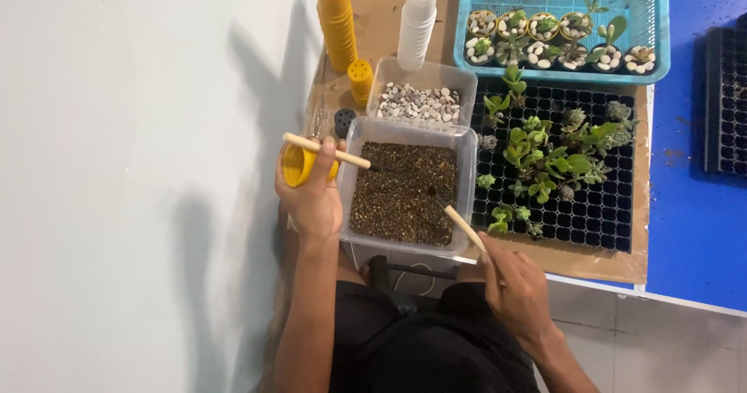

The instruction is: Planting a small succulent into a yellow plastic pot using soil and a small gardening tool.

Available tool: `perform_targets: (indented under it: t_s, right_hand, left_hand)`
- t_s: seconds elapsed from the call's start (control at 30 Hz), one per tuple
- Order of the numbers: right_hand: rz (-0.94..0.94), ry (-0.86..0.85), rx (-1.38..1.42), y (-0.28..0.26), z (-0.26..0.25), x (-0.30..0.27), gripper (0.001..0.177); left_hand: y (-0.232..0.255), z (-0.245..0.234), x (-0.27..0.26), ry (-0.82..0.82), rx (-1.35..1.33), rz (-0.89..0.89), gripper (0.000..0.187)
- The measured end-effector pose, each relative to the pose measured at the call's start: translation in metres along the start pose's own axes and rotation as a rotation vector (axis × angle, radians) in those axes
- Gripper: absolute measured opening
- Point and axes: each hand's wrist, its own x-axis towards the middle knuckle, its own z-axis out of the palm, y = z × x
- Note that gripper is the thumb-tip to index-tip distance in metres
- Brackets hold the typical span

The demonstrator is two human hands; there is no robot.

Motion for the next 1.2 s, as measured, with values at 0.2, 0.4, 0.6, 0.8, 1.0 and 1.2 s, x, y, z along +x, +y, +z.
perform_targets:
  t_s: [0.2, 0.4, 0.6, 0.8, 1.0, 1.2]
  right_hand:
    - [0.381, -0.045, 0.417, -0.040, -0.003, 0.014, 0.029]
    - [0.485, -0.017, 0.714, -0.051, -0.003, 0.039, 0.031]
    - [0.429, 0.001, 0.548, -0.057, 0.028, 0.069, 0.039]
    - [0.497, -0.042, 0.581, -0.064, 0.030, 0.075, 0.009]
    - [0.588, -0.130, 0.799, -0.063, 0.009, 0.086, 0.014]
    - [0.563, -0.059, 0.902, -0.057, 0.010, 0.081, 0.020]
  left_hand:
    - [-0.002, 0.002, -0.006, 0.124, -0.116, -0.108, 0.039]
    - [0.001, 0.013, -0.015, 0.166, -0.082, -0.044, 0.043]
    - [0.001, 0.033, -0.028, 0.296, -0.016, -0.167, 0.045]
    - [-0.009, 0.013, -0.033, 0.323, -0.052, -0.212, 0.039]
    - [-0.013, 0.003, -0.038, 0.096, -0.144, -0.267, 0.036]
    - [-0.009, 0.005, -0.032, -0.034, -0.126, -0.203, 0.038]
